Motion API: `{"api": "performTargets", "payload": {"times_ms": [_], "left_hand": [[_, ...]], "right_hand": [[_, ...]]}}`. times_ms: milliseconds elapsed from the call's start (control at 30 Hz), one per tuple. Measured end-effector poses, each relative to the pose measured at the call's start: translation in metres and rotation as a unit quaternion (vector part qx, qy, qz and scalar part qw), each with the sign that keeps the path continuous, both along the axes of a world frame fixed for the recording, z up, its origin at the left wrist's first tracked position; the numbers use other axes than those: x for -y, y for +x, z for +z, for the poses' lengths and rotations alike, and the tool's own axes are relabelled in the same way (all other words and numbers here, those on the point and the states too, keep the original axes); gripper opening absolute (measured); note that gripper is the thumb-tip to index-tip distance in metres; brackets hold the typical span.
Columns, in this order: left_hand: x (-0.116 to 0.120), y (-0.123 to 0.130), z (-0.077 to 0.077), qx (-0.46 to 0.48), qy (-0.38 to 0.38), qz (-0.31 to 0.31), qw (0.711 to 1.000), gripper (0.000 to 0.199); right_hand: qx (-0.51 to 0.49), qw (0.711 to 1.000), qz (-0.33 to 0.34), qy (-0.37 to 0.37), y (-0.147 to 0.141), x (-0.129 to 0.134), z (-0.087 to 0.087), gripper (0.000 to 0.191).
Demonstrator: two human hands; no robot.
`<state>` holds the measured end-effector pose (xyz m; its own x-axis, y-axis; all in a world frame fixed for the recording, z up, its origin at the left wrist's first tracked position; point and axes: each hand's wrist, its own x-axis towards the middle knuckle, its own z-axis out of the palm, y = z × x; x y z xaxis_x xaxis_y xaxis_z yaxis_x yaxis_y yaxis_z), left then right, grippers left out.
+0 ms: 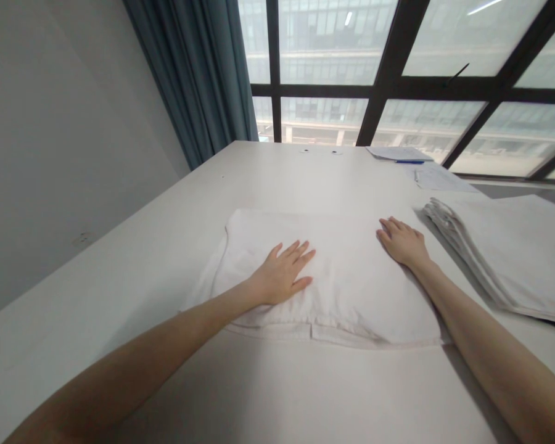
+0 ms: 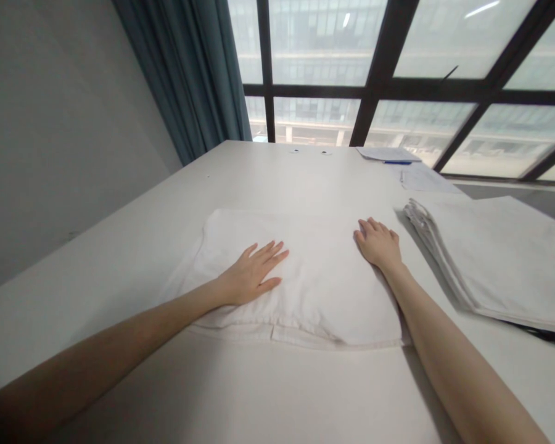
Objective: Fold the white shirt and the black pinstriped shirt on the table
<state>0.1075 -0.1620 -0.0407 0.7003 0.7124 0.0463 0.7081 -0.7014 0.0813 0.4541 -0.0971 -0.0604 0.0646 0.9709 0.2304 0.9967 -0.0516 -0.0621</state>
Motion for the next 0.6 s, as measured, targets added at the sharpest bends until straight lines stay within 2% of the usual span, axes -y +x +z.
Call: {"api": "performTargets", "payload": {"times_ms": [133,267,367,500,600], "left_hand": [[0.000,-0.032,-0.003,-0.028,0.008,0.024,0.999,0.062],[-0.009,-0.077,-0.008,-0.045,0.026,0.097,0.994,0.063],[-0.012,-0.099,-0.011,-0.052,0.041,0.142,0.988,0.063],[-0.012,-0.109,-0.011,-0.054,0.034,0.166,0.984,0.062],[-0.012,-0.108,-0.009,-0.055,0.028,0.169,0.984,0.062]], "right_hand": [[-0.015,1.000,-0.006,0.008,0.001,0.001,-0.001,0.052],[-0.035,0.999,-0.026,0.023,0.002,0.002,-0.002,0.050],[-0.053,0.997,-0.041,0.032,0.004,0.003,-0.002,0.050],[-0.082,0.993,-0.063,0.049,0.011,0.002,0.000,0.052],[-0.160,0.984,-0.062,0.043,0.022,-0.001,0.004,0.055]]}}
